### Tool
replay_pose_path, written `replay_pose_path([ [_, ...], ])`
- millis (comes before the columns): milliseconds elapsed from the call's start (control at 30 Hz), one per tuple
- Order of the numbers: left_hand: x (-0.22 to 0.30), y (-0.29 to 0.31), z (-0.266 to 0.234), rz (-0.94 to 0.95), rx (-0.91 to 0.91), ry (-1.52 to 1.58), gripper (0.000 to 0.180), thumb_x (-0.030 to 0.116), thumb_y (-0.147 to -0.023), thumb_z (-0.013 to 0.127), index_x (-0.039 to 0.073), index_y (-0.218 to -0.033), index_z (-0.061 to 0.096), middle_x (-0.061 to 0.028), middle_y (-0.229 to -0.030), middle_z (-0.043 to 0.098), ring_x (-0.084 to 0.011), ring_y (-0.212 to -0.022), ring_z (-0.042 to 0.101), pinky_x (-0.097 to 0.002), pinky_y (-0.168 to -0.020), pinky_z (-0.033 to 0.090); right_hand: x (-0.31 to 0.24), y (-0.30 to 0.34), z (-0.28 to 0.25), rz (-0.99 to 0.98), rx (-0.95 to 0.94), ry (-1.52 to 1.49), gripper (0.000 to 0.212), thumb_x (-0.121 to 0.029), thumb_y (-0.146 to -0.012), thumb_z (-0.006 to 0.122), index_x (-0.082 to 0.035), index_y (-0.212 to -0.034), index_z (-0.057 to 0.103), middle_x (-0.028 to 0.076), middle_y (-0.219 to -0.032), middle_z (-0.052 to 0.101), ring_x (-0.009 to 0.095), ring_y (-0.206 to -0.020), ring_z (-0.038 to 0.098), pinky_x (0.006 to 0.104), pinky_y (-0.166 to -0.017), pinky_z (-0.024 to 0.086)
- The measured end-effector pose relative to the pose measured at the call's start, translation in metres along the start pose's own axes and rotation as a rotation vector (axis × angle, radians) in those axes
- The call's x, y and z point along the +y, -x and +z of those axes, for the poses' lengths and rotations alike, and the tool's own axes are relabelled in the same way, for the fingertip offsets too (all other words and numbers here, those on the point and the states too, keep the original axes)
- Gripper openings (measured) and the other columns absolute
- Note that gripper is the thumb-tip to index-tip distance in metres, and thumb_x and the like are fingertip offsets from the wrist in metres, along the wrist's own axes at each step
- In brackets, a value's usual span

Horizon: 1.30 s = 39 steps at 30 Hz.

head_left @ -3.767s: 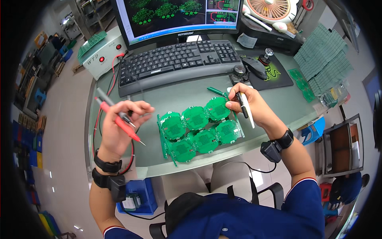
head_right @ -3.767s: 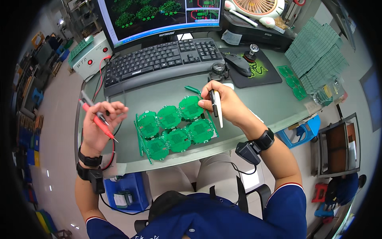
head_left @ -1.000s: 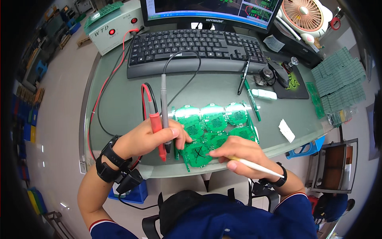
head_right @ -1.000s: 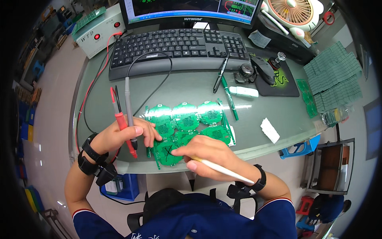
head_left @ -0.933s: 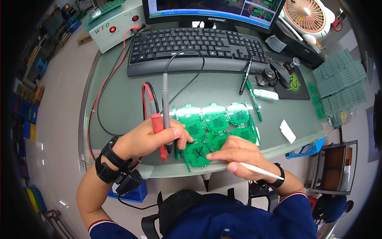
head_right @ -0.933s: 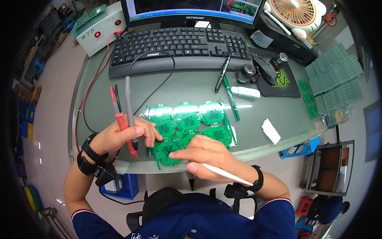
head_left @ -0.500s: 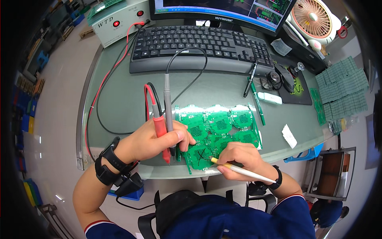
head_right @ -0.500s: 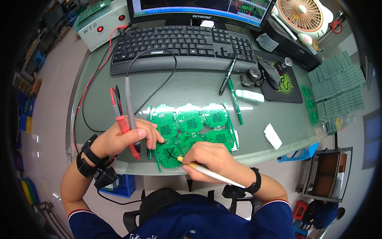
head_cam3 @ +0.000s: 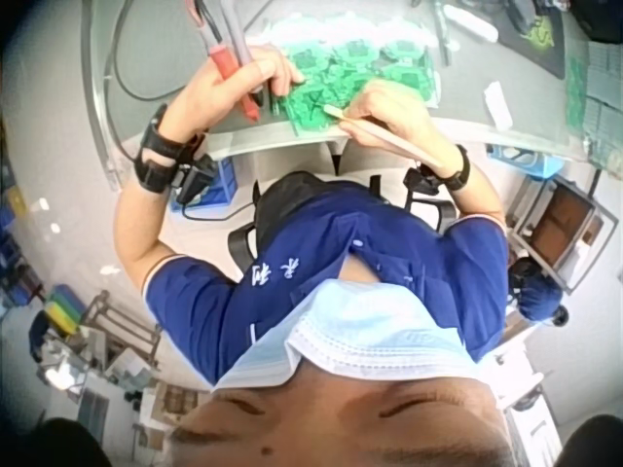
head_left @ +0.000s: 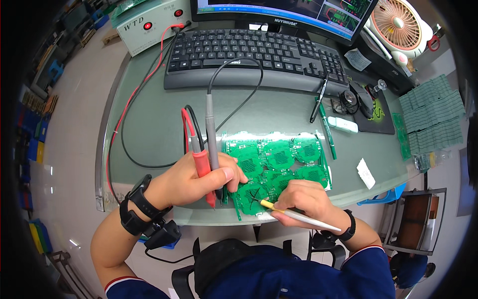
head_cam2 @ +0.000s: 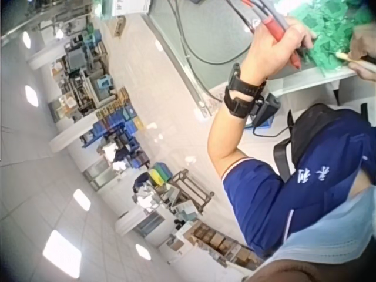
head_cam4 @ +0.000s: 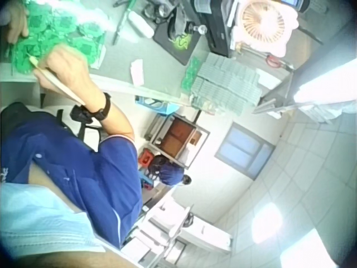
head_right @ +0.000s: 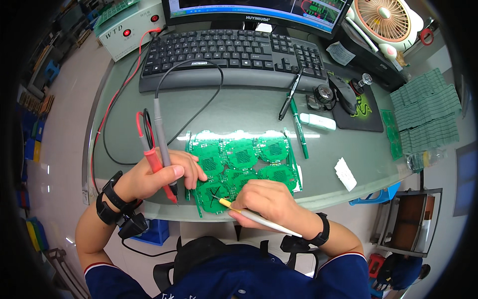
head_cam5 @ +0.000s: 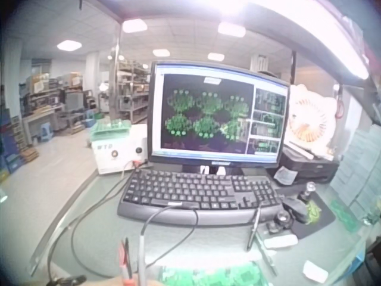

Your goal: Testing a printed circuit board with multimeter probes while monitoring diagnostic software on a computer.

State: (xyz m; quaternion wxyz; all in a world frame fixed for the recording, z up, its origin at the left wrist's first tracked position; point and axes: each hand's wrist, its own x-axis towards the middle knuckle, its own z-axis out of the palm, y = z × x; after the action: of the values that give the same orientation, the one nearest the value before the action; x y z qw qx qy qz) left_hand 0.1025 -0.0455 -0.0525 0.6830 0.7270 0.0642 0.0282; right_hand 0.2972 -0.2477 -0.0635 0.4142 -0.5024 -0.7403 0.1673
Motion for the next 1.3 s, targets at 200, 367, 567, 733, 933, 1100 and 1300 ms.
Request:
replay_pose_path([
  [200, 0.007, 0.001, 0.004, -0.109, 0.065, -0.081, 0.03, 0.018, -0.092, 0.042, 0.002, -0.075, 0.061, -0.0086, -0.077, 0.064, -0.0284, -0.094, 0.067, -0.0435, -0.1, 0.041, 0.003, 0.002, -0.004, -0.004, -0.045, -0.013, 0.02, -0.002, -0.071, 0.075, -0.006, -0.078, 0.056, 0.006, -0.07, 0.06, 0.023, -0.057, 0.057, 0.0326, -0.05, 0.044],
  [367, 0.01, -0.001, 0.005, -0.014, 0.02, -0.1, 0.029, 0.017, -0.092, 0.041, 0.003, -0.075, 0.06, -0.0084, -0.076, 0.064, -0.0286, -0.092, 0.067, -0.0437, -0.1, 0.041, -0.002, -0.001, 0.002, 0.091, 0.09, -0.126, 0.021, -0.002, -0.068, 0.073, -0.005, -0.073, 0.053, 0.007, -0.064, 0.053, 0.025, -0.055, 0.054, 0.0343, -0.049, 0.043],
  [567, 0.009, -0.001, 0.002, -0.093, 0.057, -0.111, 0.029, 0.017, -0.091, 0.041, 0.003, -0.074, 0.059, -0.0089, -0.076, 0.064, -0.0289, -0.092, 0.067, -0.0438, -0.098, 0.042, 0.007, -0.004, -0.008, 0.027, -0.066, -0.148, 0.019, 0.002, -0.072, 0.071, -0.006, -0.079, 0.056, 0.006, -0.07, 0.063, 0.021, -0.056, 0.058, 0.0313, -0.049, 0.043],
  [733, 0.017, 0.0, 0.005, -0.174, 0.097, -0.076, 0.029, 0.017, -0.091, 0.041, 0.003, -0.073, 0.06, -0.0088, -0.076, 0.064, -0.0287, -0.093, 0.067, -0.0437, -0.099, 0.041, 0.002, -0.002, -0.005, 0.082, -0.003, -0.127, 0.018, 0.003, -0.068, 0.07, -0.005, -0.074, 0.054, 0.008, -0.064, 0.051, 0.026, -0.055, 0.053, 0.0343, -0.05, 0.043],
  [933, 0.012, -0.003, 0.006, -0.048, 0.07, -0.073, 0.035, 0.023, -0.095, 0.041, 0.003, -0.075, 0.061, -0.0081, -0.077, 0.065, -0.0279, -0.095, 0.067, -0.043, -0.101, 0.04, -0.002, -0.002, -0.012, 0.094, -0.027, -0.065, 0.019, 0.001, -0.071, 0.069, -0.004, -0.074, 0.051, 0.008, -0.066, 0.052, 0.026, -0.058, 0.055, 0.034, -0.052, 0.043],
  [1100, 0.009, -0.001, 0.008, -0.037, 0.066, -0.046, 0.036, 0.025, -0.096, 0.041, 0.003, -0.076, 0.062, -0.0081, -0.077, 0.065, -0.0281, -0.095, 0.067, -0.0431, -0.102, 0.039, -0.007, 0.017, -0.032, 0.298, 0.139, -0.36, 0.02, -0.015, -0.082, 0.076, -0.007, -0.097, 0.064, 0.006, -0.087, 0.07, 0.022, -0.072, 0.066, 0.0285, -0.06, 0.051],
  [1300, 0.016, -0.002, 0.0, 0.059, 0.216, 0.209, 0.041, 0.025, -0.096, 0.036, -0.002, -0.08, 0.062, -0.0138, -0.082, 0.066, -0.0304, -0.095, 0.065, -0.0398, -0.091, 0.046, -0.019, 0.018, -0.062, 0.119, -0.201, 0.589, 0.036, -0.029, -0.077, 0.075, -0.012, -0.104, 0.059, 0.003, -0.121, 0.065, 0.024, -0.111, 0.06, 0.0432, -0.1, 0.043],
])
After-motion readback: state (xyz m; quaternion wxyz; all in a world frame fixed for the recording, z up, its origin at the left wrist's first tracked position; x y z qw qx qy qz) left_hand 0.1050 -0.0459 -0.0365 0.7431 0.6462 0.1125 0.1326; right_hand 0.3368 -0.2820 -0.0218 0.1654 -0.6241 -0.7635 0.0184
